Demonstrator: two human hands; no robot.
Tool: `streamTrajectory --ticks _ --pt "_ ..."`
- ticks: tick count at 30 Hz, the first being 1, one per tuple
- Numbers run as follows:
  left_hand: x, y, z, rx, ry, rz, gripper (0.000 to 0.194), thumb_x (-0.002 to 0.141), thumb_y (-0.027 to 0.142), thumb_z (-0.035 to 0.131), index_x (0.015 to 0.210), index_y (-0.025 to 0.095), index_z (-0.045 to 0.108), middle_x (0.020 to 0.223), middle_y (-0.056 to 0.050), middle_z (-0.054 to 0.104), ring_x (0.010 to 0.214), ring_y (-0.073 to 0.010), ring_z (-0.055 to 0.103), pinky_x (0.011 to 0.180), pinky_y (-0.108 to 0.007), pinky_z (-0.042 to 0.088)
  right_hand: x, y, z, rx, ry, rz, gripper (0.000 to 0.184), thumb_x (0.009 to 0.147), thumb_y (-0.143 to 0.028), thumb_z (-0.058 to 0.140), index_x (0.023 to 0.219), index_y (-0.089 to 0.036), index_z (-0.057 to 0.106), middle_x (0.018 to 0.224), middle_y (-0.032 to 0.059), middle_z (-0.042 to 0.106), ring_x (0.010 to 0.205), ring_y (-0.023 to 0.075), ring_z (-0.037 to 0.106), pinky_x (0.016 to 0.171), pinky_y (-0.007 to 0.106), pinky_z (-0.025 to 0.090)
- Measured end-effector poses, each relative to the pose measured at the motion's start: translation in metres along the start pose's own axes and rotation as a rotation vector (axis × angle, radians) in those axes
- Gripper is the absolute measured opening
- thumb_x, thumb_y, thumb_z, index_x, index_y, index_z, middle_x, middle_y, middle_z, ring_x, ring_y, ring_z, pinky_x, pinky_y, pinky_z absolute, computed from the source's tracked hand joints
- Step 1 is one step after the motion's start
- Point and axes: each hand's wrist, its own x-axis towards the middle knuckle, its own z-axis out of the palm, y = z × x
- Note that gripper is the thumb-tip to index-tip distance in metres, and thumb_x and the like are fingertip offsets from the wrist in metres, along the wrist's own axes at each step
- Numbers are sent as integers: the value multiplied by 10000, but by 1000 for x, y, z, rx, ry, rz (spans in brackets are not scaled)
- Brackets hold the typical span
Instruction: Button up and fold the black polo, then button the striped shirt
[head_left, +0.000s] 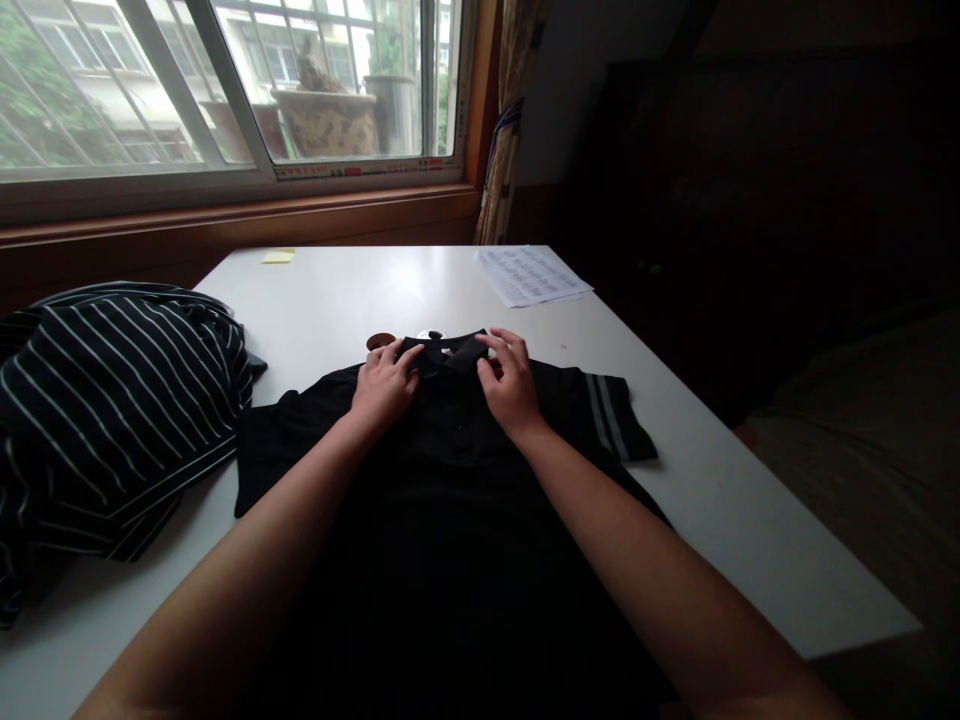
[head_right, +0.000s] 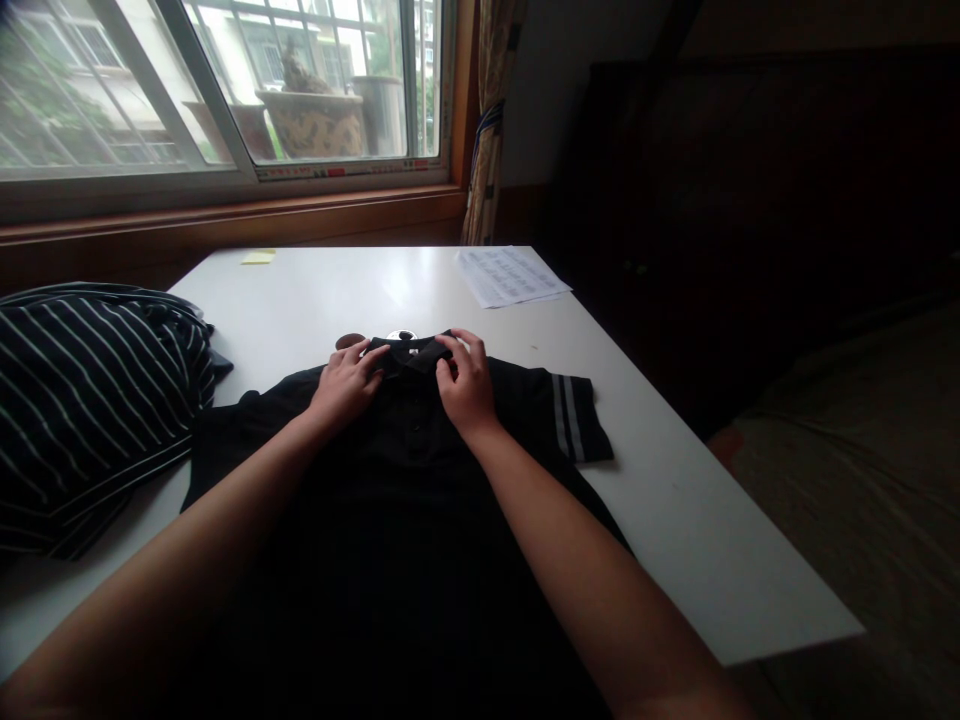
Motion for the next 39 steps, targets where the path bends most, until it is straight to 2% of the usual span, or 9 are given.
streamTrajectory --ticks 3,10,18,28,39 --pt "0 1 -2 34 -17 -13 494 957 388 454 1448 333 452 1506 -64 425 1317 -326 404 1062 -479 392 0 5 2 -72 -134 -60 218 897 -228 548 1038 -243 713 1246 79 568 1184 238 546 1065 427 446" --pt "0 -2 -4 48 -57 -65 494 969 440 411 1453 351 446 1502 -60 440 1333 -331 384 1075 -494 361 -5 7 5 -215 -286 -58 164 878 -243 593 897 -231 756 1119 75 636 1066 245 575 1001 415 466" --pt "-1 -1 -3 58 -50 -106 497 972 491 379 1445 361 454 1494 -71 440 1364 -363 343 1061 -524 367 -6 4 5 -247 -310 -54 198 878 -219 572 935 -232 760 1157 69 647 1056 245 558 982 412 466" --pt "-2 0 -4 41 -51 -131 515 960 526 380 1442 362 456 1487 -80 450 1377 -373 319 1060 -567 340 -9 -5 1 -341 -366 -24 211 865 -221 586 1027 -259 716 1254 42 662 1146 292 510 960 509 448" --pt "-2 -3 -3 46 -47 -147 533 953 551 370 1444 361 450 1493 -96 440 1380 -382 307 1057 -591 321 -10 -2 1 -362 -427 -64 268 888 -254 574 1134 -237 678 1338 46 622 1219 278 495 1027 503 426"
